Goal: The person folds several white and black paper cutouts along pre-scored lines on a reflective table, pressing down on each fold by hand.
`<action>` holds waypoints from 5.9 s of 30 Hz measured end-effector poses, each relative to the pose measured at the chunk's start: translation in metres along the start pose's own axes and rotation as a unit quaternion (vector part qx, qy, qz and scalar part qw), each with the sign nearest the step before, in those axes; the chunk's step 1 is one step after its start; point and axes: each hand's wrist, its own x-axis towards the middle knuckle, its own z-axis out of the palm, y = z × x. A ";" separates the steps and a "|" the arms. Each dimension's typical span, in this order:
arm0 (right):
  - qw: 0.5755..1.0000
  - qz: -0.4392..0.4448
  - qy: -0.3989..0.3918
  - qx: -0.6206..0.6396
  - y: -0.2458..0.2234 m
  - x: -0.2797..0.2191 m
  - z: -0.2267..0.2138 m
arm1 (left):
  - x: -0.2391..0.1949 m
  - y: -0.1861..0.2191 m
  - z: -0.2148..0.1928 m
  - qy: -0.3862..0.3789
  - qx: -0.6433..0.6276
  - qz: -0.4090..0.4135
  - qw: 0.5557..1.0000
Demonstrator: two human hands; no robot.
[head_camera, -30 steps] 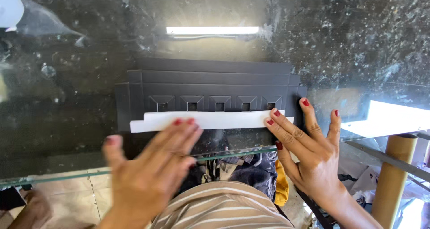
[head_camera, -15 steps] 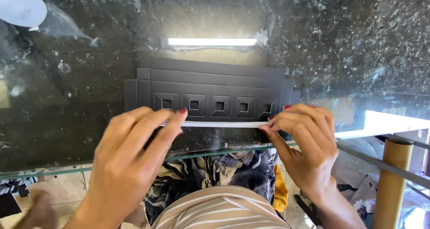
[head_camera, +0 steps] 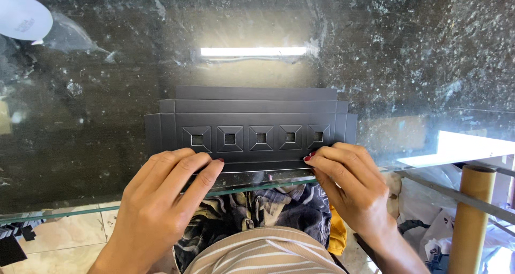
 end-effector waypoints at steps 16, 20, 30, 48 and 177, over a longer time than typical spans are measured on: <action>0.952 0.153 0.171 0.201 -0.039 0.025 0.015 | 0.037 0.031 -0.015 0.218 0.108 -0.098 0.965; 0.855 0.270 0.203 0.393 -0.046 0.026 0.033 | 0.094 0.064 0.008 0.236 -0.066 -0.091 0.965; 0.827 0.317 0.012 0.464 -0.039 0.001 0.035 | 0.091 0.071 0.036 -0.071 0.151 -0.042 0.985; 0.989 -0.028 -0.078 -0.119 -0.002 -0.020 -0.030 | 0.034 0.047 0.039 -0.027 0.120 0.068 0.990; 0.994 -0.067 0.051 -0.072 0.032 -0.047 0.000 | 0.058 -0.014 0.016 -0.279 -0.025 0.123 0.952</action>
